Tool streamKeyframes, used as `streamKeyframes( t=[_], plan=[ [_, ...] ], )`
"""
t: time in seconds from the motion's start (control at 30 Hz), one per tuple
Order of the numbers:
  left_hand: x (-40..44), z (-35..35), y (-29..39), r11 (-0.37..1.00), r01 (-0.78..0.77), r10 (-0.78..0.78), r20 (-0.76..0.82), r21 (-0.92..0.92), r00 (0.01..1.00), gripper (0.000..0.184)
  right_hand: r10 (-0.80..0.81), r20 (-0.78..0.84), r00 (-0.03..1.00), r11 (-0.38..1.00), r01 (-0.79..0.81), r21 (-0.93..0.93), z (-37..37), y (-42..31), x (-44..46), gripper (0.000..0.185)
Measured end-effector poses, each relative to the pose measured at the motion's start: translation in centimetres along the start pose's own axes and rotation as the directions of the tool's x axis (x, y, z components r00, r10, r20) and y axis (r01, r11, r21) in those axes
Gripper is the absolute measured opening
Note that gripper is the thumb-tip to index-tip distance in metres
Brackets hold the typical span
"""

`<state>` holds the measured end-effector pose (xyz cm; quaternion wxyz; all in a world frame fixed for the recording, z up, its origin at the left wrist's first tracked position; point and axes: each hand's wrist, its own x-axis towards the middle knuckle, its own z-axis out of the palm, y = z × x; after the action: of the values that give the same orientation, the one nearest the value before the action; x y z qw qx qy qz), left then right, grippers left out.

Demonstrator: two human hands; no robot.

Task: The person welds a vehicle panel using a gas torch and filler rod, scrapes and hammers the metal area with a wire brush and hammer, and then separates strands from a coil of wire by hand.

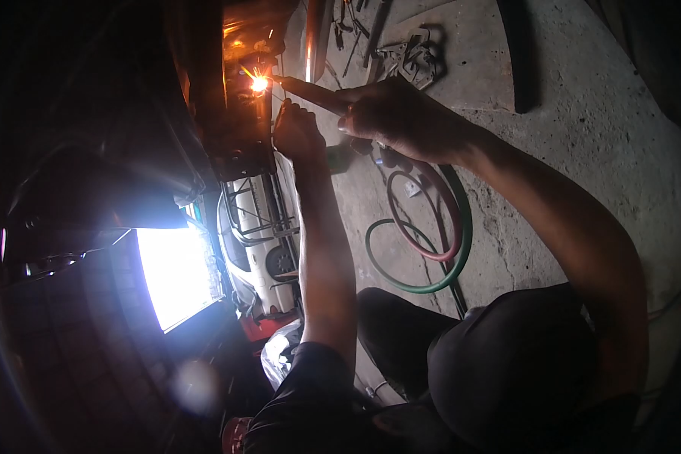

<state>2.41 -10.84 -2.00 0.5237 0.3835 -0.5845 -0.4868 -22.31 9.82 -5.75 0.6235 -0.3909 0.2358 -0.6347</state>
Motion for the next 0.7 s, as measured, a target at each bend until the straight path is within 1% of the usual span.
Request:
streamKeyframes(
  t=[0.07,0.17,0.23,0.3,0.37,0.43,0.47,0.5,0.6,0.67,0.7],
  plan=[
    [-0.7,1.5,0.8,1.0,0.006,-0.004,-0.083,0.023,0.997,0.008,0.016,0.014,1.0,1.0,-0.016,0.0,-0.1,-0.1,0.0,0.049],
    [-0.8,2.4,0.7,0.997,0.03,-0.009,-0.265,0.075,0.964,0.008,-0.013,0.007,1.0,1.0,0.013,0.022,-0.1,0.5,0.2,0.047],
    [-0.9,2.5,1.3,0.999,0.03,-0.027,-0.175,0.013,0.984,0.009,-0.077,-0.001,0.997,0.997,0.077,-0.014,-0.1,1.4,0.8,0.048],
    [-0.7,1.8,1.3,0.999,0.038,-0.039,-0.088,-0.023,0.995,0.01,-0.068,0.027,0.997,0.998,0.069,-0.014,-0.3,1.6,0.9,0.052],
    [0.0,0.1,0.5,0.998,0.048,-0.048,-0.007,-0.035,0.999,0.011,0.01,0.092,0.996,1.0,-0.012,0.018,-0.7,0.9,0.6,0.062],
    [-0.5,1.3,1.0,0.998,0.06,-0.063,-0.105,-0.023,0.992,0.011,-0.05,0.085,0.995,0.999,0.052,-0.015,-0.8,1.6,0.8,0.062],
    [-0.8,1.8,1.3,0.997,0.068,-0.071,-0.129,-0.028,0.989,0.011,-0.081,0.082,0.993,0.996,0.084,-0.032,-0.8,1.9,0.9,0.061],
    [-0.9,2.2,1.4,0.997,0.075,-0.08,-0.153,-0.033,0.985,0.011,-0.07,0.083,0.994,0.997,0.073,-0.031,-0.8,1.6,0.8,0.062],
    [-0.9,2.3,1.6,0.994,0.093,-0.1,-0.141,-0.053,0.985,0.011,-0.055,0.08,0.995,0.998,0.057,-0.022,-0.6,0.7,0.5,0.062],
    [-0.7,1.9,1.2,0.995,0.096,-0.1,-0.121,-0.04,0.988,0.01,-0.071,0.068,0.995,0.997,0.072,-0.014,-0.5,0.9,0.6,0.062],
    [-0.9,2.2,1.3,0.996,0.088,-0.086,-0.142,0.003,0.986,0.01,-0.073,0.071,0.995,0.997,0.074,-0.016,-0.5,1.0,0.6,0.062]
  ],
)
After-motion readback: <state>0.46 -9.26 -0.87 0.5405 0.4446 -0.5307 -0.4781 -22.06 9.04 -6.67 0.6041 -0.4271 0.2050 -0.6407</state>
